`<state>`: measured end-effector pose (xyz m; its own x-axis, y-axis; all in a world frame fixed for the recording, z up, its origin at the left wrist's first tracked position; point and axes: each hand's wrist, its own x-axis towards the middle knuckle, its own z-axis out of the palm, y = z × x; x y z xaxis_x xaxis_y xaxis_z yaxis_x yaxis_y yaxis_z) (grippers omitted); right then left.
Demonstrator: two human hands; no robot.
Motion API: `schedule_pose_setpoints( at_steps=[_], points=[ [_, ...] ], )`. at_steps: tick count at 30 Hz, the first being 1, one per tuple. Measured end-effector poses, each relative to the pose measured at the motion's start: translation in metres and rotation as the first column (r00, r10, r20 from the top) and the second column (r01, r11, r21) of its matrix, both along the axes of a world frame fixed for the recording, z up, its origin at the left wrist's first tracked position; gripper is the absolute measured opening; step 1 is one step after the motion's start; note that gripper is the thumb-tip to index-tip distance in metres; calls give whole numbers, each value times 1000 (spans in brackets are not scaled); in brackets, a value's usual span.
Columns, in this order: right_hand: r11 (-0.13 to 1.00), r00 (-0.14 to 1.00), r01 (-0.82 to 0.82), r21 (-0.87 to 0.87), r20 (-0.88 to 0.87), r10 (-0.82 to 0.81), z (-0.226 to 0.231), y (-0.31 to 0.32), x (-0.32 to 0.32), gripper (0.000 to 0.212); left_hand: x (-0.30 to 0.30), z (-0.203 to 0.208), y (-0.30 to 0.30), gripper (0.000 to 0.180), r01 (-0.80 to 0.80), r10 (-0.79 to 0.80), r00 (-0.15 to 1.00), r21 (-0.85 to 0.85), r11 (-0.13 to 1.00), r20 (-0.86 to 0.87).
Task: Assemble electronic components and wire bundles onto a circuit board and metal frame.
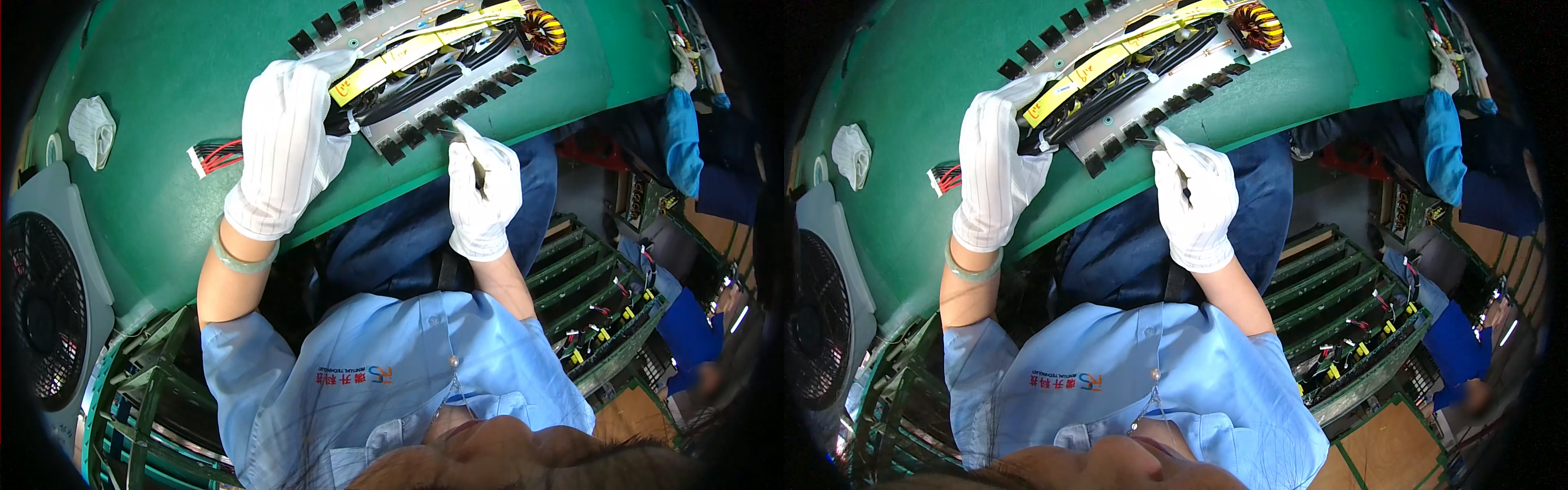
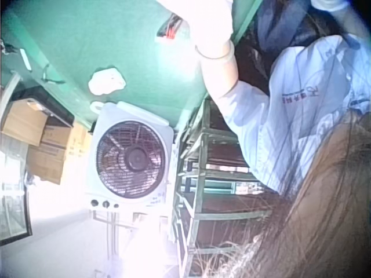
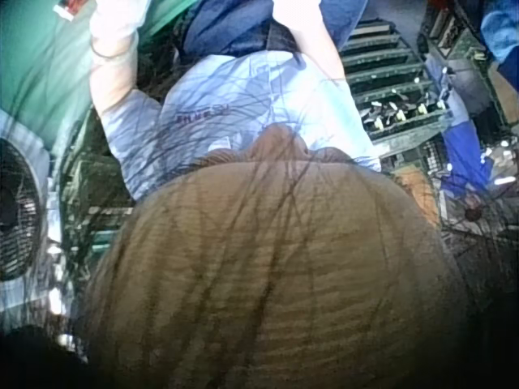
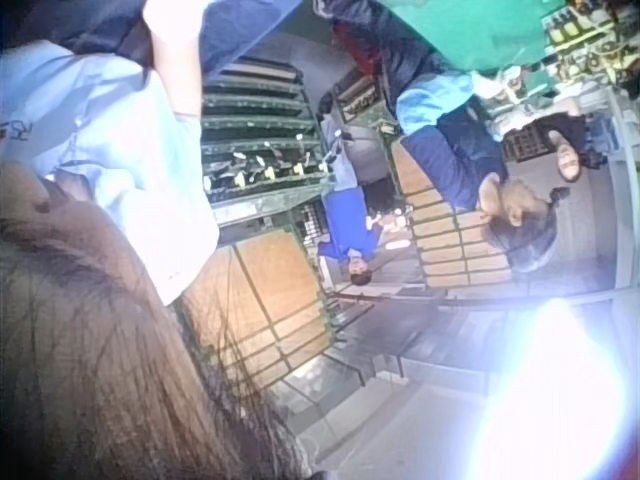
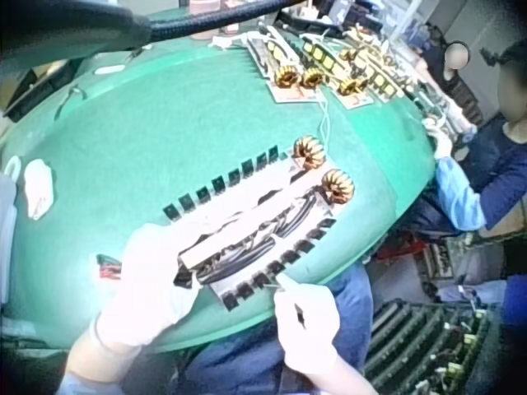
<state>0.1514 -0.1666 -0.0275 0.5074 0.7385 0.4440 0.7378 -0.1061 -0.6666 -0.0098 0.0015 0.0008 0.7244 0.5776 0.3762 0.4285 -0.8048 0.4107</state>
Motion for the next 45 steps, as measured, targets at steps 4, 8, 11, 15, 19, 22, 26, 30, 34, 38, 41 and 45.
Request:
schedule_pose_setpoints(
  at_steps=[4, 8, 11, 15, 19, 22, 26, 30, 34, 38, 41, 45],
  points=[
    [997, 990, -70, 17, 126, 68, -5, -1, -1, 26, 1, 1, 0, 58, -10, 10, 1000, -18, 1000, 6],
    [1000, 1000, 9, 20, 7, -9, 2, -3, -1, 27, 2, 1, 0, 58, -9, 9, 1000, -25, 1000, 17],
    [998, 1000, 14, 56, 22, -16, -2, -4, 3, 25, 0, 2, -1, 57, -15, 15, 1000, -33, 999, -9],
    [999, 999, 23, 30, 32, -24, -2, -3, 6, 24, 1, 0, 1, 57, 7, -6, 1000, -19, 1000, 27],
    [1000, 999, 10, 24, 45, -11, -1, -2, 5, 24, 1, -4, 2, 55, 6, -5, 999, -14, 1000, 44],
    [998, 999, -37, -48, 35, 38, 4, -5, 3, 24, 1, -5, 2, 53, 27, -27, 996, -2, 1000, 83],
    [993, 996, -87, -76, -8, 87, 8, -11, 5, 24, -1, 0, -2, 58, -36, 34, 999, -58, 998, -34],
    [997, 943, -74, 37, -323, 82, 1, -24, 1, 10, 0, -8, 1, 55, -1, 2, 1000, -46, 999, 21],
    [937, 933, -272, -221, -299, 200, 24, -32, 13, 15, 1, -8, 2, 56, 29, -27, 996, -18, 999, 82],
    [888, 960, -278, -365, -130, 247, 34, -28, 17, 30, -1, -6, -1, 59, -8, 10, 999, -46, 999, 36],
    [909, 970, -232, -345, -156, 188, 32, -27, 11, 28, 5, 2, -3, 60, -35, 36, 999, -105, 994, 14],
    [956, 972, -186, -226, -186, 145, 27, -26, 8, 25, 2, -3, 1, 61, 5, -8, 1000, -85, 996, -25]
  ],
)
